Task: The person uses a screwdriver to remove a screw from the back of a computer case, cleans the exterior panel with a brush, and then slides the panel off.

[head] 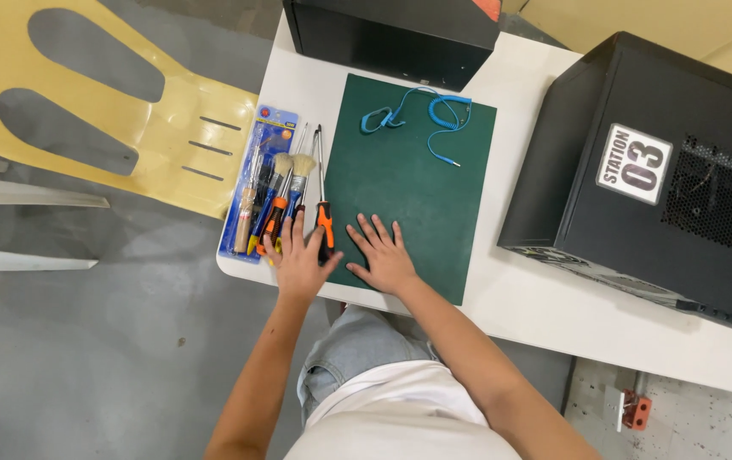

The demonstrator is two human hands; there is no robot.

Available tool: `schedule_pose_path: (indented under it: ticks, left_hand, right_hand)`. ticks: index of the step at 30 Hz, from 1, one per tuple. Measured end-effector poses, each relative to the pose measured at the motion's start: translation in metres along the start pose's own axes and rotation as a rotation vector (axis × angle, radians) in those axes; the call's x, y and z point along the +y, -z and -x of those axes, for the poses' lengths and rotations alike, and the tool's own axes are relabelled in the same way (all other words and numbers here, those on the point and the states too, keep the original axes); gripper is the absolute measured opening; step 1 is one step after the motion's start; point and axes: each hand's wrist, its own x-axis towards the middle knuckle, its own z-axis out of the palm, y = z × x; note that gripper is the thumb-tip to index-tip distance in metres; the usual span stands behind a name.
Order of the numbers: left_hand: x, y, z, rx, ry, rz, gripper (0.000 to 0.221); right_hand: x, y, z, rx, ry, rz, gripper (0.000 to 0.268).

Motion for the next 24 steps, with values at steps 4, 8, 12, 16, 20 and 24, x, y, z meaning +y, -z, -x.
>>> schedule_pose_path:
  ticks: [4,8,12,16,20,24]
  left_hand:
    - [0.003,0.005,-0.007,0.041,0.011,0.010,0.060]
    - [0.001,0.005,-0.003,0.065,-0.031,0.024,0.045]
    - [-0.005,-0.002,-0.004,0.115,-0.015,0.023,0.035]
    - [-0.003,-0.006,-0.003,0.151,0.028,0.028,0.042]
    - [0.004,-0.005,0.001,0.072,0.031,0.003,0.059]
    - [0.012,0.000,0.008,0.081,0.001,-0.063,0.064]
  right_hand:
    - [0.006,0.002,0.000,-0.008,-0.001,-0.018,0.083]
    - [0.007,0.004,0.002,-0.032,-0.005,-0.024,0.082]
    - [0.006,0.010,0.002,-0.057,-0.014,-0.032,0.082]
    - [0.011,0.012,0.004,-0.067,-0.016,-0.024,0.082]
    - [0.011,0.017,0.006,-0.089,-0.020,0.000,0.082]
    - [0.007,0.016,0.009,-0.073,-0.010,0.030,0.081]
